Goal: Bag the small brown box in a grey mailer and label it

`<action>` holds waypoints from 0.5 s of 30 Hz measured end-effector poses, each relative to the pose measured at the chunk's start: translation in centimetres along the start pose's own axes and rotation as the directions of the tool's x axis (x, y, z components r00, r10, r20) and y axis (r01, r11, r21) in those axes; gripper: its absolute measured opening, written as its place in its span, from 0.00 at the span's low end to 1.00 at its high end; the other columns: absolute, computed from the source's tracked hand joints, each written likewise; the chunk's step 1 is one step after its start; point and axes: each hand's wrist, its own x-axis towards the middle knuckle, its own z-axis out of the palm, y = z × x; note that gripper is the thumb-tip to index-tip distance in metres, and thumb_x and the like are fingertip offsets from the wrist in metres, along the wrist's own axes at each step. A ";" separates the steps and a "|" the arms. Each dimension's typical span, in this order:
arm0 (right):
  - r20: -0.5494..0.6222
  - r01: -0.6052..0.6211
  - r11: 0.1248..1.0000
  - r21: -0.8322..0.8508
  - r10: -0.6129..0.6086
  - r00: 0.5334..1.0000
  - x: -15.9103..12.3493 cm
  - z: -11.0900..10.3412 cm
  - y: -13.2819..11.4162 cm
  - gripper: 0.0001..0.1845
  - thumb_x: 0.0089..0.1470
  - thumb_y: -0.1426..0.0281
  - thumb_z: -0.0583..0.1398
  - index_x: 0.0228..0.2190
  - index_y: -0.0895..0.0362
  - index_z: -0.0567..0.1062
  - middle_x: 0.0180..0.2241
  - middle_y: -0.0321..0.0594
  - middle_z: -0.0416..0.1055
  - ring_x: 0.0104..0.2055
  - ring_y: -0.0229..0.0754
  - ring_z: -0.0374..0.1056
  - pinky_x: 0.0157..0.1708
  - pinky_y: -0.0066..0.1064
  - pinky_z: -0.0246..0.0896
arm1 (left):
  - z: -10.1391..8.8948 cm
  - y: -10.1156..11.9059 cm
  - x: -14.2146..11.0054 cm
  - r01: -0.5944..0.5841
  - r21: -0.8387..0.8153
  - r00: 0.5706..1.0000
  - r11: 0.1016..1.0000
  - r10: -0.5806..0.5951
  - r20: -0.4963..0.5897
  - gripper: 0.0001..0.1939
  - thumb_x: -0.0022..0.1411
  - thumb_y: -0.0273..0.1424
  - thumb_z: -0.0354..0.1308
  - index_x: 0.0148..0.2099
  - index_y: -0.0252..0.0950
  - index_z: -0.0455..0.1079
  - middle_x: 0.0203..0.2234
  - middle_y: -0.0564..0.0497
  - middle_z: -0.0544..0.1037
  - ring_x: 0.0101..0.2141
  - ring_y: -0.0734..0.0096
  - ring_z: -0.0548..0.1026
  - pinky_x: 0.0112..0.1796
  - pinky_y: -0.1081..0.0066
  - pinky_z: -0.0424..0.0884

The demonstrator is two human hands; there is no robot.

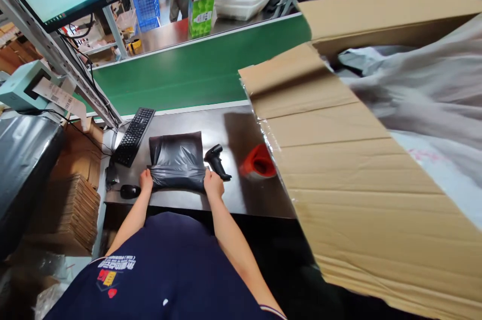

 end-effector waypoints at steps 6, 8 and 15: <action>-0.059 0.102 0.988 -0.117 -0.109 0.992 -2.5 -0.7 0.9 0.36 0.68 0.55 0.54 0.67 0.65 0.67 0.61 0.66 0.72 0.62 0.65 0.69 0.59 0.53 0.63 | -1.5 -0.2 -2.4 -0.024 0.152 0.999 0.988 0.027 -0.018 0.24 0.73 0.35 0.48 0.60 0.28 0.76 0.58 0.27 0.79 0.61 0.47 0.76 0.61 0.52 0.71; -0.096 0.388 0.900 -0.197 -0.411 0.906 -4.2 0.4 -0.2 0.38 0.69 0.54 0.52 0.69 0.66 0.63 0.70 0.66 0.61 0.72 0.64 0.58 0.69 0.54 0.55 | -1.0 0.5 -4.2 -0.244 0.246 0.970 0.938 0.238 0.057 0.30 0.74 0.36 0.48 0.73 0.33 0.64 0.73 0.33 0.64 0.74 0.49 0.60 0.71 0.49 0.58; 0.109 0.659 0.741 -0.129 -0.650 0.752 -6.3 6.8 -1.0 0.34 0.68 0.53 0.44 0.65 0.52 0.72 0.73 0.51 0.61 0.78 0.65 0.48 0.70 0.74 0.46 | 2.5 1.5 -5.5 -0.403 0.080 0.768 0.912 0.289 0.571 0.44 0.69 0.38 0.50 0.82 0.35 0.42 0.80 0.41 0.36 0.78 0.49 0.34 0.74 0.40 0.43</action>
